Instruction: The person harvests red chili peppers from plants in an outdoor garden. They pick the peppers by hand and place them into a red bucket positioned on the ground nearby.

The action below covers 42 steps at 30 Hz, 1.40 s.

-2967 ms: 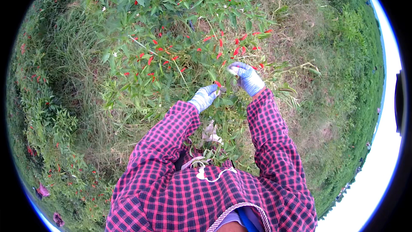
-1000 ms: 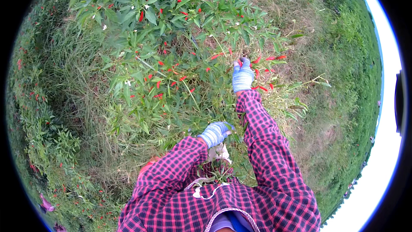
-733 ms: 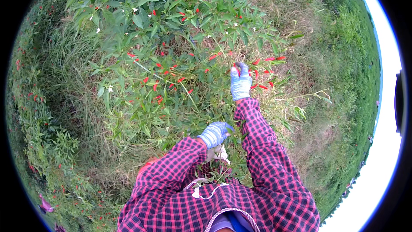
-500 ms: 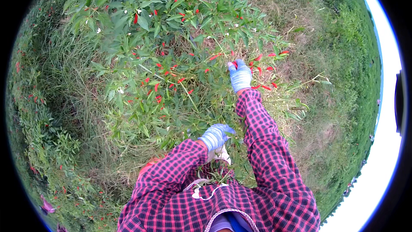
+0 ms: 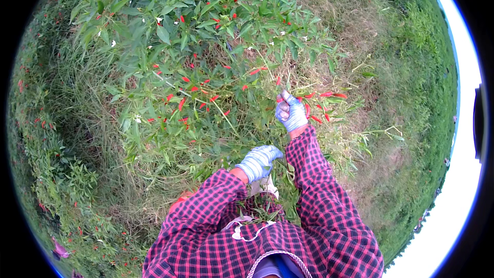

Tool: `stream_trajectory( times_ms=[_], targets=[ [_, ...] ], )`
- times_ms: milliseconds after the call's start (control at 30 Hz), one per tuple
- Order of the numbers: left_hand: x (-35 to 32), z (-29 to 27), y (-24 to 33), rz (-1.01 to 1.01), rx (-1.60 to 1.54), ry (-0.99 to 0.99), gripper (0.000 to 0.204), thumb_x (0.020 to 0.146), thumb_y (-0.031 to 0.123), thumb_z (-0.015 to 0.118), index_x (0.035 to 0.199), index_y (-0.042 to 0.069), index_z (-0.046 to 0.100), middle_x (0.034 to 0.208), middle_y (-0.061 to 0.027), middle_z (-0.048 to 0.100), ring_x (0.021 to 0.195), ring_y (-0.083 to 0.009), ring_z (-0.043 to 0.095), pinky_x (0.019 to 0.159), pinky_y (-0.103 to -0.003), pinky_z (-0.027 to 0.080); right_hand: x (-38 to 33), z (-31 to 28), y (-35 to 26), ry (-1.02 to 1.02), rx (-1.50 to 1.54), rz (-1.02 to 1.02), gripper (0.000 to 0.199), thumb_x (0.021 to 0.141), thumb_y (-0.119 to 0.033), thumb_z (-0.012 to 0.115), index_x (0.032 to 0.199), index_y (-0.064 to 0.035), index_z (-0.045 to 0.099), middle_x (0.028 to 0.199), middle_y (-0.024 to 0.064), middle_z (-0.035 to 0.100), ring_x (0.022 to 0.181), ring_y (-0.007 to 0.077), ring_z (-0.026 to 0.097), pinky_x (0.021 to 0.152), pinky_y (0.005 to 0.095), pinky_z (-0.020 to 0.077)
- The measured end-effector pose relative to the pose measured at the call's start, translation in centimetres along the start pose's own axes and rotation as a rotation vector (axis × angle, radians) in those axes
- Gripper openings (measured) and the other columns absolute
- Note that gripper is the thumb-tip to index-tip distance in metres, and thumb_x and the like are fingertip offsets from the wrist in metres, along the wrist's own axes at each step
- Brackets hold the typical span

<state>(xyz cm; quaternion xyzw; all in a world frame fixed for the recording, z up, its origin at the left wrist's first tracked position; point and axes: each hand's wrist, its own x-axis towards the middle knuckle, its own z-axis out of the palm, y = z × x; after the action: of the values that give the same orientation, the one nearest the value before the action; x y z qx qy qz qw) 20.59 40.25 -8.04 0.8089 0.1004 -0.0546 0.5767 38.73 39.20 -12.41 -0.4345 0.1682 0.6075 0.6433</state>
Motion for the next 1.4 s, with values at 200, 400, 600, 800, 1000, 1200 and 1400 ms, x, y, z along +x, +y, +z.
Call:
stream_trajectory(
  times_ms=[200, 400, 600, 800, 1000, 1200, 1400],
  targets=[
    [0.7, -0.5, 1.1, -0.004, 0.026, -0.117, 0.039, 0.059, 0.002, 0.055, 0.097, 0.010, 0.054, 0.091, -0.0115, 0.055, 0.087, -0.0279, 0.051, 0.077, -0.035, 0.041, 1.5, -2.0, -2.8, 0.398, -0.747, -0.332, 0.021, 0.079, -0.027, 0.051, 0.069, -0.0080, 0.050, 0.048, 0.0008, 0.041, 0.037, 0.0134, 0.037, 0.034, 0.0268, 0.0280],
    [0.6, 1.3, 0.3, -0.002, 0.021, -0.145, 0.034, 0.061, 0.003, 0.052, 0.095, 0.009, 0.055, 0.090, -0.0113, 0.056, 0.087, -0.0286, 0.052, 0.076, -0.036, 0.041, 0.6, 1.0, -5.0, -0.336, 0.195, -0.133, 0.024, 0.082, -0.031, 0.047, 0.068, -0.0111, 0.044, 0.047, -0.0004, 0.034, 0.034, 0.0102, 0.029, 0.028, 0.0227, 0.0211],
    [0.8, 1.3, 1.7, -0.058, 0.064, -0.281, 0.038, 0.058, 0.008, 0.058, 0.096, 0.011, 0.056, 0.092, -0.0114, 0.056, 0.088, -0.0282, 0.052, 0.077, -0.036, 0.041, 3.2, 4.9, -5.2, 0.067, 0.001, -0.225, 0.014, 0.084, -0.020, 0.042, 0.076, -0.0075, 0.042, 0.063, 0.0072, 0.043, 0.038, 0.0126, 0.034, 0.029, 0.0223, 0.0249],
    [-0.2, 3.4, 1.1, -0.043, 0.062, -0.287, 0.034, 0.065, 0.006, 0.052, 0.098, 0.012, 0.055, 0.090, -0.0096, 0.056, 0.088, -0.0282, 0.051, 0.078, -0.037, 0.039, 7.5, 4.2, -6.1, 0.456, -0.461, -0.087, 0.011, 0.081, -0.014, 0.042, 0.072, -0.0088, 0.042, 0.057, 0.0044, 0.043, 0.036, 0.0117, 0.034, 0.029, 0.0235, 0.0241],
    [-0.8, 4.4, 0.5, -0.003, 0.057, -0.268, 0.039, 0.061, 0.021, 0.062, 0.098, 0.011, 0.055, 0.089, -0.0097, 0.055, 0.087, -0.0288, 0.050, 0.078, -0.038, 0.038, 11.0, 0.5, -7.5, 0.509, -0.679, 0.114, 0.011, 0.080, -0.015, 0.045, 0.072, -0.0084, 0.042, 0.052, 0.0028, 0.041, 0.033, 0.0112, 0.033, 0.028, 0.0248, 0.0232],
    [-0.8, 3.5, 0.1, -0.040, 0.072, -0.232, 0.038, 0.061, 0.010, 0.058, 0.098, 0.012, 0.054, 0.085, -0.0099, 0.055, 0.085, -0.0288, 0.051, 0.076, -0.037, 0.040, 7.4, 3.6, -6.7, 0.228, -1.095, 0.098, 0.013, 0.076, -0.016, 0.053, 0.082, -0.0074, 0.046, 0.053, 0.0036, 0.048, 0.034, 0.0115, 0.040, 0.027, 0.0280, 0.0246],
    [-0.3, 2.3, 1.1, -0.034, 0.077, -0.228, 0.037, 0.060, 0.005, 0.054, 0.097, 0.011, 0.055, 0.090, -0.0103, 0.055, 0.088, -0.0280, 0.051, 0.078, -0.036, 0.040, 5.3, 4.7, -5.4, -0.074, -1.834, -0.068, 0.025, 0.071, -0.020, 0.059, 0.087, -0.0009, 0.053, 0.067, 0.0114, 0.057, 0.057, 0.0232, 0.055, 0.050, 0.0319, 0.0441]
  ],
)
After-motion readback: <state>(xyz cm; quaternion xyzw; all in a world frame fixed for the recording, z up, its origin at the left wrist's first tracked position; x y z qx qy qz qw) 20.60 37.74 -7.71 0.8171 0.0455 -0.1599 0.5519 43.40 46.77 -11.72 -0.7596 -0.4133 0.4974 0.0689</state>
